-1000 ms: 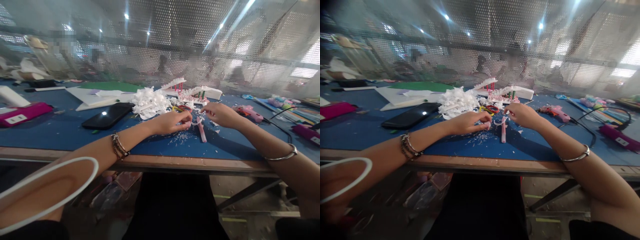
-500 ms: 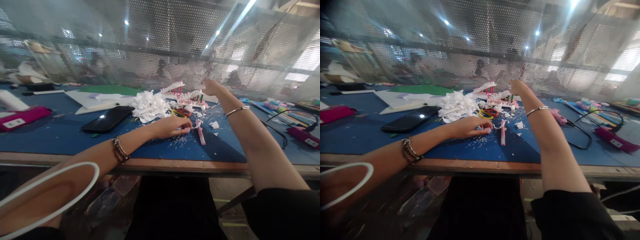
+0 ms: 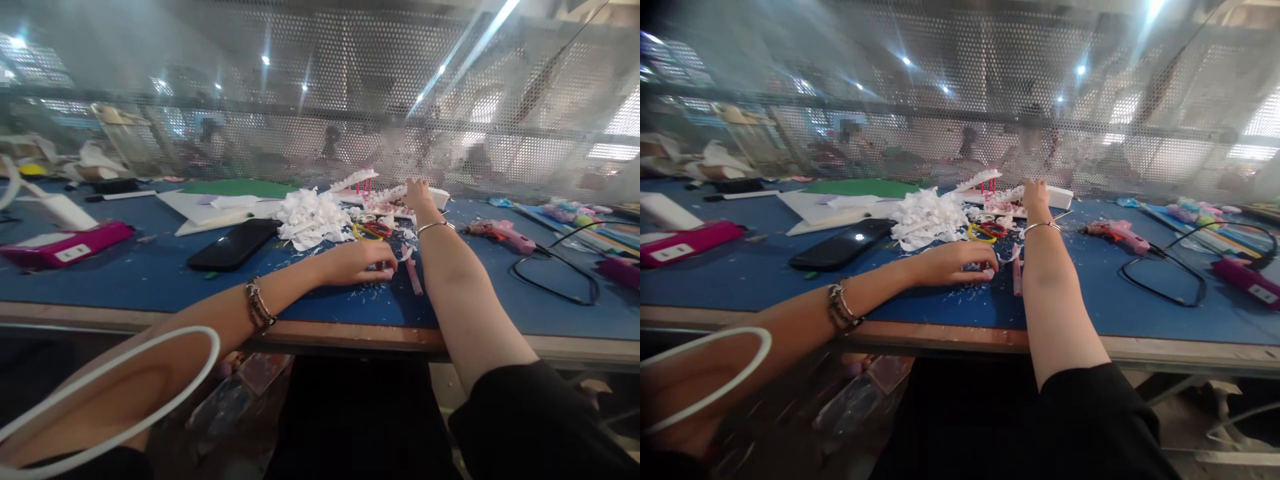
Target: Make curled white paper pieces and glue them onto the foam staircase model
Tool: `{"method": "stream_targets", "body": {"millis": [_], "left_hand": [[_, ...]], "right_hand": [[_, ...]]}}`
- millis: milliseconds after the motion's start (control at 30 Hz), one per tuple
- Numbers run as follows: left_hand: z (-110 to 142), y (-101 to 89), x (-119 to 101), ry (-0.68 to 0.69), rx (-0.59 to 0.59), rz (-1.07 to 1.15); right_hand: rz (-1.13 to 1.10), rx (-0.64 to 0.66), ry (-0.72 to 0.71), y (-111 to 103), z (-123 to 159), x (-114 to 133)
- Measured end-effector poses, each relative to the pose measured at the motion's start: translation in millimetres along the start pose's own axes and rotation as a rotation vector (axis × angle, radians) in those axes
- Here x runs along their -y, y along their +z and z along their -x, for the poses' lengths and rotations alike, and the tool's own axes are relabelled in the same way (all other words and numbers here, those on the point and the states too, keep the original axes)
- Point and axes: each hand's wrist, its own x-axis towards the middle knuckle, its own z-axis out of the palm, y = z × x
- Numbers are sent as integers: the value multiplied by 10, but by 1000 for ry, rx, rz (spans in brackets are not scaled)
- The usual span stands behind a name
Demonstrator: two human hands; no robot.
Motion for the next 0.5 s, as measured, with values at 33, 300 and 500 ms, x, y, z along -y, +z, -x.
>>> {"method": "stream_targets", "body": {"millis": [33,300,500], "left_hand": [[-4,7,-6,11,-5,12],[-51,89,-63,116,-38,312],[-79,114,-107,134,62,245]], "right_hand": [[10,-40,36,25,10,-10],[30,-159,47,26,6,-61],[18,-235,-24,-248,10,-52]]}}
